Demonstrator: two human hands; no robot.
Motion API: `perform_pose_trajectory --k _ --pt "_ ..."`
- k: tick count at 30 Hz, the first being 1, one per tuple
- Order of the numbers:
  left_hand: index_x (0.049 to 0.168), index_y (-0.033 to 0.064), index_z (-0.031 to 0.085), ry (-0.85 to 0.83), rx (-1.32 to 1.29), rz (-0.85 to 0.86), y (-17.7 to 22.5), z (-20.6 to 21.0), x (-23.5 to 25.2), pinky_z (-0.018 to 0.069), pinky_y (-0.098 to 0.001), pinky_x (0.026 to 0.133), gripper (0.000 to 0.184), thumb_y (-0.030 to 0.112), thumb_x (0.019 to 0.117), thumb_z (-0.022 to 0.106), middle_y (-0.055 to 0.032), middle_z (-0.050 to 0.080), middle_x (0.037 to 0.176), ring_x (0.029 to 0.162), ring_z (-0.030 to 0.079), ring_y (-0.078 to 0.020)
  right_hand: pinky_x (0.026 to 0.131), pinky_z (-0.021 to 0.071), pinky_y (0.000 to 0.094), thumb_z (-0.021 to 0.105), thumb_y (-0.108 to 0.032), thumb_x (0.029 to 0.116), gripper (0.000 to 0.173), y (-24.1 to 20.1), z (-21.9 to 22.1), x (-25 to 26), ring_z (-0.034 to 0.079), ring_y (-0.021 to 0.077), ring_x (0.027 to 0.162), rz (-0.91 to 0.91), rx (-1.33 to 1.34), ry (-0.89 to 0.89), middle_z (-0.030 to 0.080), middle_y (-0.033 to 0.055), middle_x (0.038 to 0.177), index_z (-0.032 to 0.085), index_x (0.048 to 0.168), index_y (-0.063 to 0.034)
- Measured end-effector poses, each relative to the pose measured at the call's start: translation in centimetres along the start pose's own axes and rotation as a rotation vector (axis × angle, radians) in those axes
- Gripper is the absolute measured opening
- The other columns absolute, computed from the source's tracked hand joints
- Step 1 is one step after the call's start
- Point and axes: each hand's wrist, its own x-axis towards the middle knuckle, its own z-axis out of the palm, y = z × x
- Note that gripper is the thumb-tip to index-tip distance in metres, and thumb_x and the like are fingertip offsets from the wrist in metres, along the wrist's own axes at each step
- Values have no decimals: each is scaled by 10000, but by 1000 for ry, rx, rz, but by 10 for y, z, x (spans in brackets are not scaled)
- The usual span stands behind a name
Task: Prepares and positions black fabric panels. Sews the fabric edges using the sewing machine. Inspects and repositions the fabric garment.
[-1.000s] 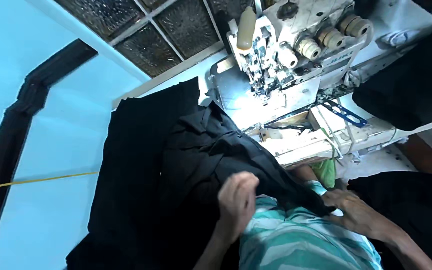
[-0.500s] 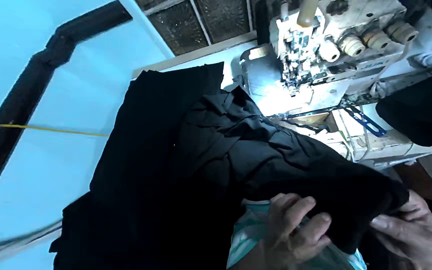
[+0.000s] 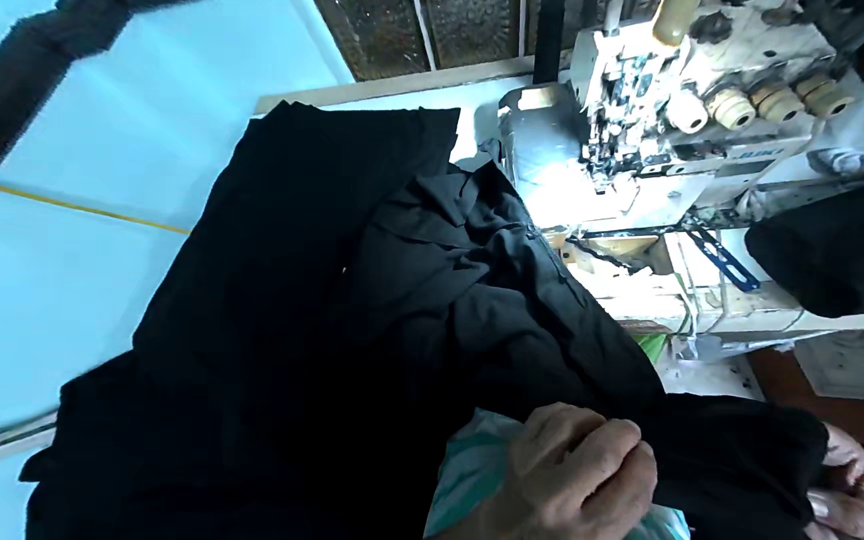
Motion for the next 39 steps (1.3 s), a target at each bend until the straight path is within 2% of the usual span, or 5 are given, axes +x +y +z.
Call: perform_pose_trajectory --k 10,14,20,27,39 --pt "814 -12 669 -122 -382 -173 -8 39 -19 528 -198 632 101 35 903 677 -108 652 750 681 640 -151 1010 535 252 638 -438 947 366 50 31 -23 659 10 1154 -62 347 243 731 -122 1214 729 1262 -277" --pt "792 -3 663 -275 -374 -231 -13 47 -23 527 -227 618 106 22 894 680 -109 633 768 684 637 -167 860 577 204 860 -38 669 413 63 61 -25 702 -26 898 365 -74 500 765 -134 947 698 1022 -178" --pt "830 10 691 -345 -386 -250 -17 46 -27 549 -238 678 89 -14 883 624 -116 666 831 753 661 -176 869 575 191 740 -367 899 226 87 42 -20 703 -18 954 174 -42 412 765 -140 1035 765 1122 -335" --pt "933 5 719 -238 -242 -348 -28 48 -29 577 -234 766 102 -7 893 627 -135 692 980 860 689 -172 798 608 260 516 -58 982 177 111 44 -7 720 86 795 470 111 697 743 1 858 653 883 -110" --pt "934 0 731 -593 -222 -360 -27 59 -46 592 -380 701 123 -29 882 623 -154 701 951 837 712 -277 837 555 304 558 70 912 649 153 2 21 630 179 1046 468 -363 1065 462 236 1425 298 1506 58"
